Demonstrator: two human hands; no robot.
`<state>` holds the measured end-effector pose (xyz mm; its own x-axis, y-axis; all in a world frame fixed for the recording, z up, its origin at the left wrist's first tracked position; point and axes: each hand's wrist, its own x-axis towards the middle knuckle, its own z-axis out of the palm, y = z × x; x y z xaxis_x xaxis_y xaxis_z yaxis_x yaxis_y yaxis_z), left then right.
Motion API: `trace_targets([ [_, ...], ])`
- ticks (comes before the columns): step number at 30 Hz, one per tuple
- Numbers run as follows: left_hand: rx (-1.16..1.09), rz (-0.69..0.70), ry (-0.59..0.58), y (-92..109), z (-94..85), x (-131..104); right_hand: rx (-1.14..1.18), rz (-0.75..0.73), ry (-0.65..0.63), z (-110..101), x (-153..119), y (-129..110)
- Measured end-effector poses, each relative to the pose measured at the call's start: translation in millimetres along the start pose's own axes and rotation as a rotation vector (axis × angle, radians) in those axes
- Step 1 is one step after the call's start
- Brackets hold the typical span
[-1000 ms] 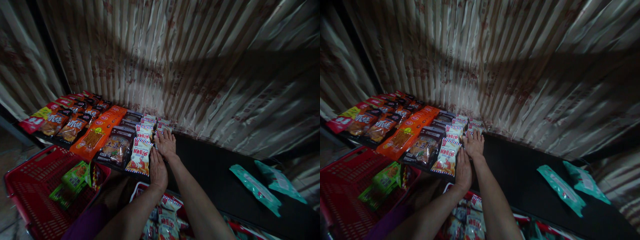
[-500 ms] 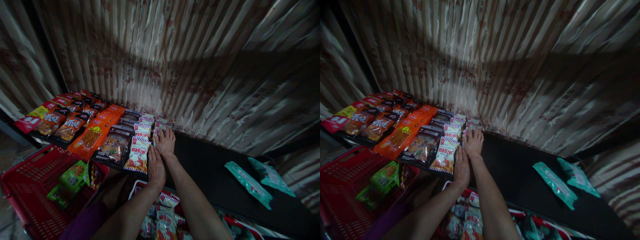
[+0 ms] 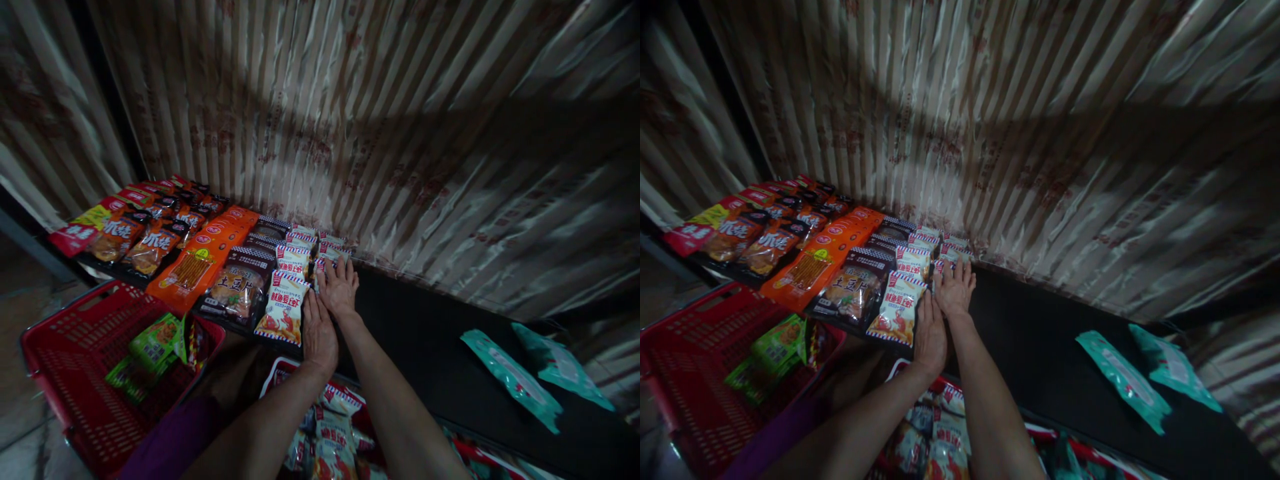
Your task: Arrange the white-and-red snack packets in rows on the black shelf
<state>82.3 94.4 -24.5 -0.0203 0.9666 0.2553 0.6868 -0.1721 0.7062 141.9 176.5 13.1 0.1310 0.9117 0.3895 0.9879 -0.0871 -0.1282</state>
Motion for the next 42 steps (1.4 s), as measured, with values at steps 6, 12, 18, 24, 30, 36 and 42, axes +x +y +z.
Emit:
trace_targets([
  [6,-0.152,-0.057,-0.018,1.3,-3.8,-0.8,0.116,-0.054,0.152,-8.6,-17.1,1.1],
  [12,-0.114,0.065,0.025,3.9,-6.3,-1.2,0.275,0.017,0.203,-18.9,-40.9,7.8],
  [18,-0.025,0.157,0.095,5.2,-32.7,-27.1,0.425,0.032,0.166,-34.1,-54.6,2.7],
  [24,0.161,0.085,0.183,-22.4,-80.3,-56.2,0.567,-0.013,0.070,-34.3,-71.3,-35.8],
  [30,0.274,0.157,0.117,-47.7,-84.8,-51.5,0.614,0.091,0.012,-24.6,-82.4,-67.6],
  [36,0.329,0.147,0.158,-55.0,-66.8,-39.3,0.682,0.164,-0.011,-18.7,-83.0,-73.1],
  [42,0.314,0.131,0.179,-60.8,-58.5,-27.5,0.730,0.133,0.025,-17.3,-77.7,-74.7],
])
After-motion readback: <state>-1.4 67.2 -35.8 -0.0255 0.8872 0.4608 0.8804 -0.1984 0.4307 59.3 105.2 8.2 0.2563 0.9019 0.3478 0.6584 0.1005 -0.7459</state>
